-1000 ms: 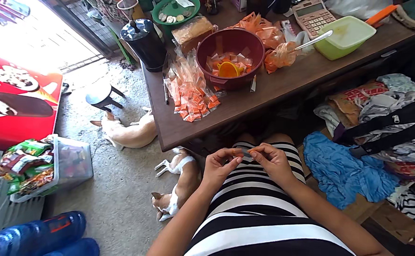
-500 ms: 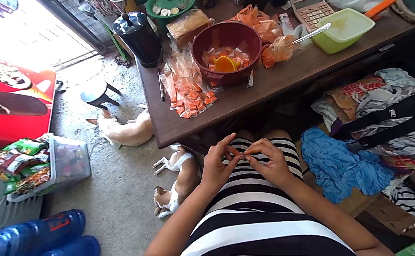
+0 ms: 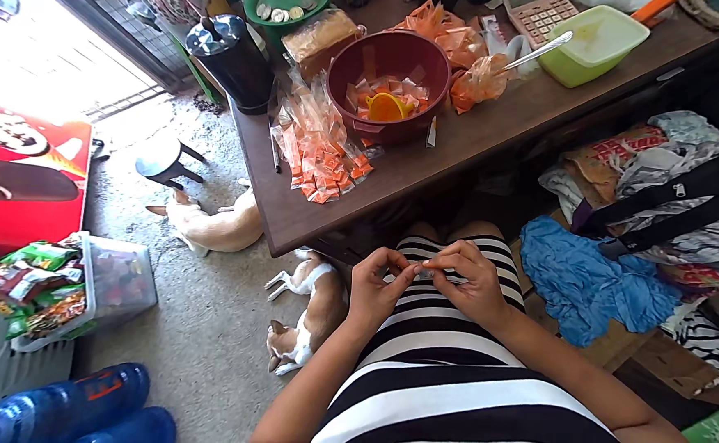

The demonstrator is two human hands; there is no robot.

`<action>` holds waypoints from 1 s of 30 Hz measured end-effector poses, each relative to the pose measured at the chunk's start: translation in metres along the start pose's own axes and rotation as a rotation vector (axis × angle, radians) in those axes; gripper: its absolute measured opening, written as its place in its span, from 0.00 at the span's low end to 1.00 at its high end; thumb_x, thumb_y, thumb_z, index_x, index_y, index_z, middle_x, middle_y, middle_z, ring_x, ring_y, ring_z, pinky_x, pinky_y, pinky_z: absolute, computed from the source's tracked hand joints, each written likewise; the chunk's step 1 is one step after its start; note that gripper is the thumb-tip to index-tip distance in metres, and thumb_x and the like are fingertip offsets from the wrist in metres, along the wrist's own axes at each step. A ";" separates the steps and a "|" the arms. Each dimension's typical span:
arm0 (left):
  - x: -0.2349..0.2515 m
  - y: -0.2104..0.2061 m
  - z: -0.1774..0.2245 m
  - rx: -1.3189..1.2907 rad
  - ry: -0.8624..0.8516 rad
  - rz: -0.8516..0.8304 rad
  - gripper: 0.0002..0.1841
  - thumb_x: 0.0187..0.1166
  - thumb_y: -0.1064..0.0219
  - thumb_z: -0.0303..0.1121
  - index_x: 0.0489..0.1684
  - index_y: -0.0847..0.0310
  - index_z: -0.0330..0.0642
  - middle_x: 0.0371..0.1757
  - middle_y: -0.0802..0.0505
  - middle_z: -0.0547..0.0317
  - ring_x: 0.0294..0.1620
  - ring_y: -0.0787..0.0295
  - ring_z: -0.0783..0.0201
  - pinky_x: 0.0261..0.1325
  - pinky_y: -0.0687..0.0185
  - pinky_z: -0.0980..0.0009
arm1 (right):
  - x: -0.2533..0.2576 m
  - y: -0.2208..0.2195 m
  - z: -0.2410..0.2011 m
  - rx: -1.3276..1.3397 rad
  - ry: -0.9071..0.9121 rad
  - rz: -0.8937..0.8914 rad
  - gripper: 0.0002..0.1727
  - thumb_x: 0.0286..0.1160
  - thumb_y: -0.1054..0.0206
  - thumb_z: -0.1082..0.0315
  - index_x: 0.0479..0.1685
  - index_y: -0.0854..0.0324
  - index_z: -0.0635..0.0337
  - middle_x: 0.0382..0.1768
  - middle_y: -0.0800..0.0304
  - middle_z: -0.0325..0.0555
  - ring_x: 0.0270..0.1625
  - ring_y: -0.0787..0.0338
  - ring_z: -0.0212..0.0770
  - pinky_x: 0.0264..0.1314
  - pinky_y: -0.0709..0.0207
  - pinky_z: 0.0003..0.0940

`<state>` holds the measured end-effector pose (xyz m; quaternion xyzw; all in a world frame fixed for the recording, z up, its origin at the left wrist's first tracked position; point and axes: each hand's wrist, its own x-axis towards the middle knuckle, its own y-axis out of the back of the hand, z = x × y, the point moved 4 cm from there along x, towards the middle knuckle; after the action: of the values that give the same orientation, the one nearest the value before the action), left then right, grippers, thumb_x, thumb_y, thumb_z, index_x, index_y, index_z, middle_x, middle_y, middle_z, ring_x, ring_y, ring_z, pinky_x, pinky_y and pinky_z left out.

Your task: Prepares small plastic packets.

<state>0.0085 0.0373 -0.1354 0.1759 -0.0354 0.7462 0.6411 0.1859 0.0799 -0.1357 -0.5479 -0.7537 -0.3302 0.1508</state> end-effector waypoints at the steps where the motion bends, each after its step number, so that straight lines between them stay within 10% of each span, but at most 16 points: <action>1: -0.001 -0.001 -0.001 -0.049 0.033 -0.025 0.07 0.77 0.26 0.32 0.34 0.14 0.38 0.34 0.09 0.65 0.37 0.14 0.77 0.45 0.16 0.79 | 0.000 0.000 0.000 -0.011 -0.007 0.012 0.07 0.76 0.31 0.69 0.48 0.10 0.52 0.41 0.12 0.39 0.47 0.15 0.30 0.59 0.27 0.29; 7: -0.004 -0.009 -0.005 -0.298 0.149 -0.114 0.06 0.77 0.27 0.31 0.43 0.10 0.38 0.47 0.09 0.66 0.46 0.13 0.77 0.51 0.15 0.77 | 0.000 0.001 0.000 -0.081 -0.029 0.053 0.07 0.75 0.30 0.69 0.47 0.09 0.52 0.40 0.11 0.39 0.47 0.15 0.31 0.60 0.27 0.31; 30: -0.002 -0.012 -0.010 -0.501 0.371 -0.021 0.02 0.77 0.28 0.28 0.40 0.10 0.41 0.41 0.07 0.67 0.40 0.12 0.77 0.47 0.14 0.77 | 0.001 0.000 0.001 -0.148 0.018 0.027 0.08 0.76 0.32 0.69 0.47 0.08 0.49 0.38 0.12 0.40 0.46 0.16 0.32 0.62 0.30 0.34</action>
<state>0.0182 0.0406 -0.1472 -0.1265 -0.0987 0.7269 0.6678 0.1860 0.0815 -0.1363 -0.5648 -0.7184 -0.3876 0.1211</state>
